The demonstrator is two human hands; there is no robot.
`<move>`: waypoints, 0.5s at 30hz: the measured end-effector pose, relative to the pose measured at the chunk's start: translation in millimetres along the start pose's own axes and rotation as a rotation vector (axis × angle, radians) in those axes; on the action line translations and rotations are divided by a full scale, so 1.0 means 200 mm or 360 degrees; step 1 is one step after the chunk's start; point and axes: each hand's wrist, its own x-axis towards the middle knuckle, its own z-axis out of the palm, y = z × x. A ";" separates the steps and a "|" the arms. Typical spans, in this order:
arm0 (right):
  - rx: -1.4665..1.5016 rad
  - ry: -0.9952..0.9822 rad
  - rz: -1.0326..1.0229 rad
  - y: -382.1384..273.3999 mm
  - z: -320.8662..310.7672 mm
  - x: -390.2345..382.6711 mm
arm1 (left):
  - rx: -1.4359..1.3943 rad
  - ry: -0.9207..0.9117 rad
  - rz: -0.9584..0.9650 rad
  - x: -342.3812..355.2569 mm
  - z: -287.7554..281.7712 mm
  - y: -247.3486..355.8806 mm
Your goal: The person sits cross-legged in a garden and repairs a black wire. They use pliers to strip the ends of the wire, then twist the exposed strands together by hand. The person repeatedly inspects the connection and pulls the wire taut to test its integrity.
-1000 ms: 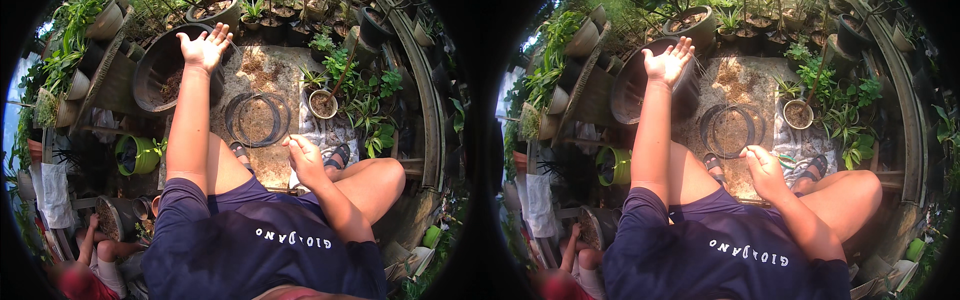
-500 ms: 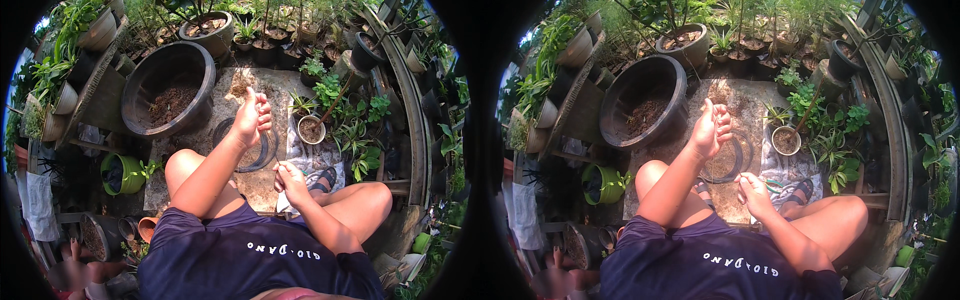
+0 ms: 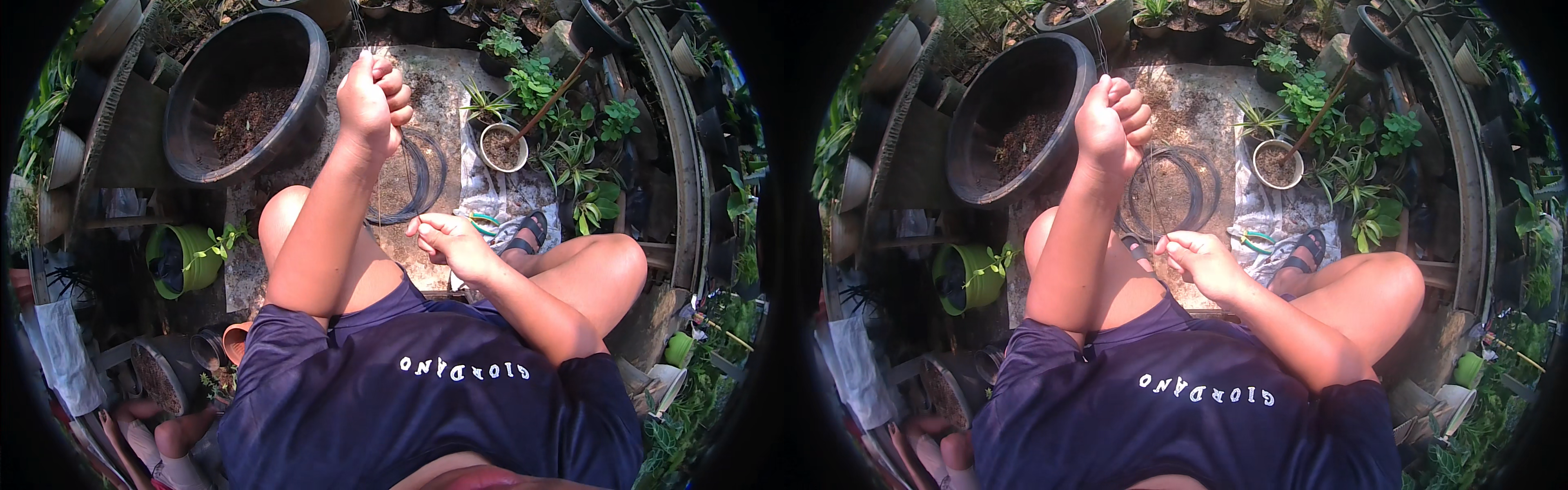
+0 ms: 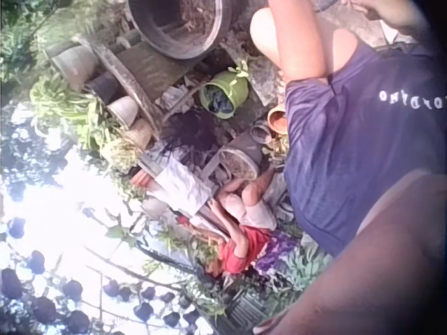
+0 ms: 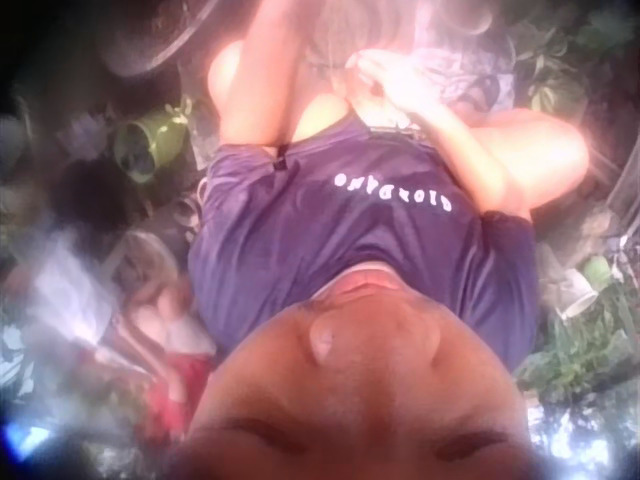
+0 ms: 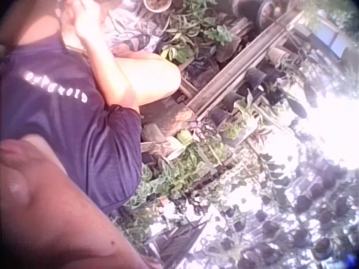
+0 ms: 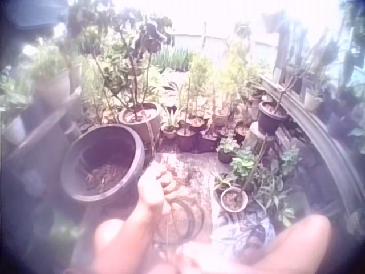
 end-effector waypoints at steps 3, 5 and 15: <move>0.0172 -0.0023 0.0122 -0.01 -0.01 0.02 | 0.0110 0.0006 0.0079 -0.03 0.00 0.03; 0.0225 -0.0031 0.0156 -0.02 -0.01 0.02 | 0.0160 0.0023 0.0165 -0.07 -0.01 0.03; 0.0113 -0.0038 -0.0009 0.05 0.00 0.09 | 0.0265 -0.0128 0.0509 -0.10 -0.04 0.02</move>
